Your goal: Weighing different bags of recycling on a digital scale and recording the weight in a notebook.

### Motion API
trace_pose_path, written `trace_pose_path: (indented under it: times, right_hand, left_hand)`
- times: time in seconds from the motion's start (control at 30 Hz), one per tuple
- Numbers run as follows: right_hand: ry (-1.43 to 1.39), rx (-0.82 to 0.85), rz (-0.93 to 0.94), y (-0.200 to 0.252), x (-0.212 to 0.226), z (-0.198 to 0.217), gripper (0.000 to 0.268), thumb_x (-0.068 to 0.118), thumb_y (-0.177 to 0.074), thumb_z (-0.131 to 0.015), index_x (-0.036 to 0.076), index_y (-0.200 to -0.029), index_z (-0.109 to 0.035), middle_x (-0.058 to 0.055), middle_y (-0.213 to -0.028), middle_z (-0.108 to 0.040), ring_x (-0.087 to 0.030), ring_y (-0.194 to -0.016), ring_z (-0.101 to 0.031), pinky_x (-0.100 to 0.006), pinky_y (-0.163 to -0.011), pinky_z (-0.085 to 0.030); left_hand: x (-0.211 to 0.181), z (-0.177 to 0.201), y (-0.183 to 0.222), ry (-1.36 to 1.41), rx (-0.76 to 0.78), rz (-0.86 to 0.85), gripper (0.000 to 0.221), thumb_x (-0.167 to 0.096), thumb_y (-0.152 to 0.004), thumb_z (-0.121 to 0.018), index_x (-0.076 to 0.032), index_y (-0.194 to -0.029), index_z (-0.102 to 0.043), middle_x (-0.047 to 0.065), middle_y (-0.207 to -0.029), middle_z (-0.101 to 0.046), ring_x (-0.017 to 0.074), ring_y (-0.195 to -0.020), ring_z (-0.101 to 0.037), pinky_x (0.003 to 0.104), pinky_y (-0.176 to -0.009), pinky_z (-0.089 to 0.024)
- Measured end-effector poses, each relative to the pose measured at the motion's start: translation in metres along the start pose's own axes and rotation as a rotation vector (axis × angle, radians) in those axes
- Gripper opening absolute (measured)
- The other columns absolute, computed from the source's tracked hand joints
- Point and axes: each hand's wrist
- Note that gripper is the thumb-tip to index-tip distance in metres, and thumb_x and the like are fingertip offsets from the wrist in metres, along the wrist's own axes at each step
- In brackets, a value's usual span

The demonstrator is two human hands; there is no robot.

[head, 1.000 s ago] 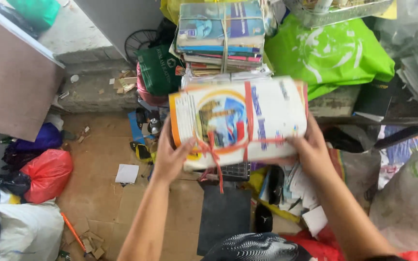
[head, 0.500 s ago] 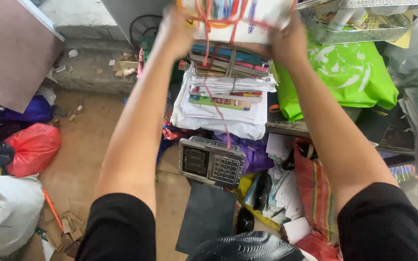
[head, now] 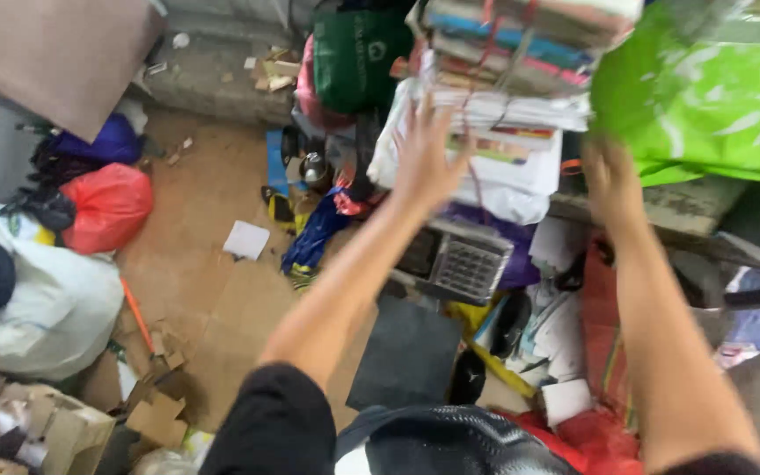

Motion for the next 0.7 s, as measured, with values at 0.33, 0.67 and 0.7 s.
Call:
trace_pose_path:
  times: [0.33,0.67,0.7]
  right_hand:
    - [0.134,0.182,-1.168,0.719,0.057,0.008,0.034,0.034,-0.105,-0.057,0.001,-0.102,-0.066,-0.019,-0.092,-0.061,-0.035,-0.086,-0.053,-0.05,-0.078,-0.038]
    - [0.419,0.875,-0.806,0.973,0.13,-0.091,0.033,0.036,-0.095,-0.056,0.013,-0.115,-0.068,-0.016,-0.109,-0.067,-0.032,-0.101,-0.062,-0.043,-0.088,-0.05]
    - [0.412,0.864,-0.836,0.924,0.149,-0.091,0.033,0.036,-0.095,-0.056,0.013,-0.115,-0.068,-0.016,-0.109,-0.067,-0.032,-0.101,-0.062,-0.043,-0.088,-0.05]
  left_hand:
    - [0.301,-0.006,0.474,0.576,0.934,0.197,0.074,-0.015,-0.086,-0.067,-0.009,-0.154,-0.037,0.021,-0.144,-0.053,0.0352,-0.129,-0.056,0.044,-0.105,-0.047]
    - [0.527,0.073,0.519,0.237,0.835,0.9,0.044,-0.029,-0.102,-0.054,0.0,-0.134,-0.063,0.033,-0.107,-0.069,0.0518,-0.086,-0.068,0.051,-0.062,-0.051]
    - [0.525,0.049,0.501,0.225,0.86,0.884,0.044,-0.029,-0.102,-0.054,0.0,-0.134,-0.063,0.033,-0.107,-0.069,0.0518,-0.086,-0.068,0.051,-0.062,-0.051]
Point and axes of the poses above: each hand's wrist, its own y-axis away from the middle knuckle, its own z-axis out of the back of the hand, x = y × z
